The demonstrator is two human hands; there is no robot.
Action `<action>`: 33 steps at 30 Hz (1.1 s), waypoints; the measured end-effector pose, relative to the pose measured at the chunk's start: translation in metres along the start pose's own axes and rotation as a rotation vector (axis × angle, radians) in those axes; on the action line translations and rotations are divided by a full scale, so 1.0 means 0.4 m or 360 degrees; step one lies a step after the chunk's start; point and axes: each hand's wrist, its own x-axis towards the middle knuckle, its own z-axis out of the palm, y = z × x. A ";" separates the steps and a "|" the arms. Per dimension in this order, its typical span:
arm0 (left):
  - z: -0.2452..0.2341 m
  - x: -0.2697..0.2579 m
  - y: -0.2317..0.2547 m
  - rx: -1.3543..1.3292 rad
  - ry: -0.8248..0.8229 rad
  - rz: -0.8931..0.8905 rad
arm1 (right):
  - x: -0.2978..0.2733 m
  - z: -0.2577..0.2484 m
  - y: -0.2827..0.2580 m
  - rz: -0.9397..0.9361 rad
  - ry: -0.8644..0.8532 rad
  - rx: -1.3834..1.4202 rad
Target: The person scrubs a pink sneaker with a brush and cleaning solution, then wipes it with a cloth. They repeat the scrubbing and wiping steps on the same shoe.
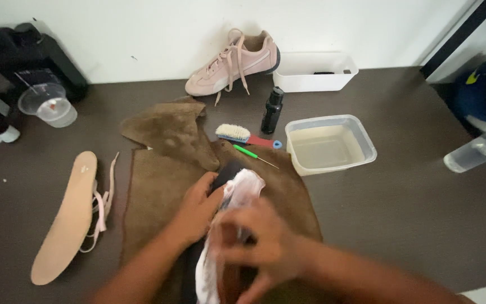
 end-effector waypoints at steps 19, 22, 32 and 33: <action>-0.008 0.024 -0.026 0.0507 0.0147 -0.0076 | -0.001 0.031 -0.007 0.0067 -0.0060 0.0403; -0.012 0.014 -0.005 0.0263 0.0135 -0.0058 | -0.004 0.008 0.053 0.0006 0.0181 0.0045; -0.012 -0.008 0.023 0.0184 0.0117 -0.0104 | 0.015 0.006 0.065 -0.0013 0.0280 -0.0138; -0.016 -0.001 0.001 0.0166 0.0110 0.0028 | 0.013 0.005 0.102 0.0287 0.0554 -0.0327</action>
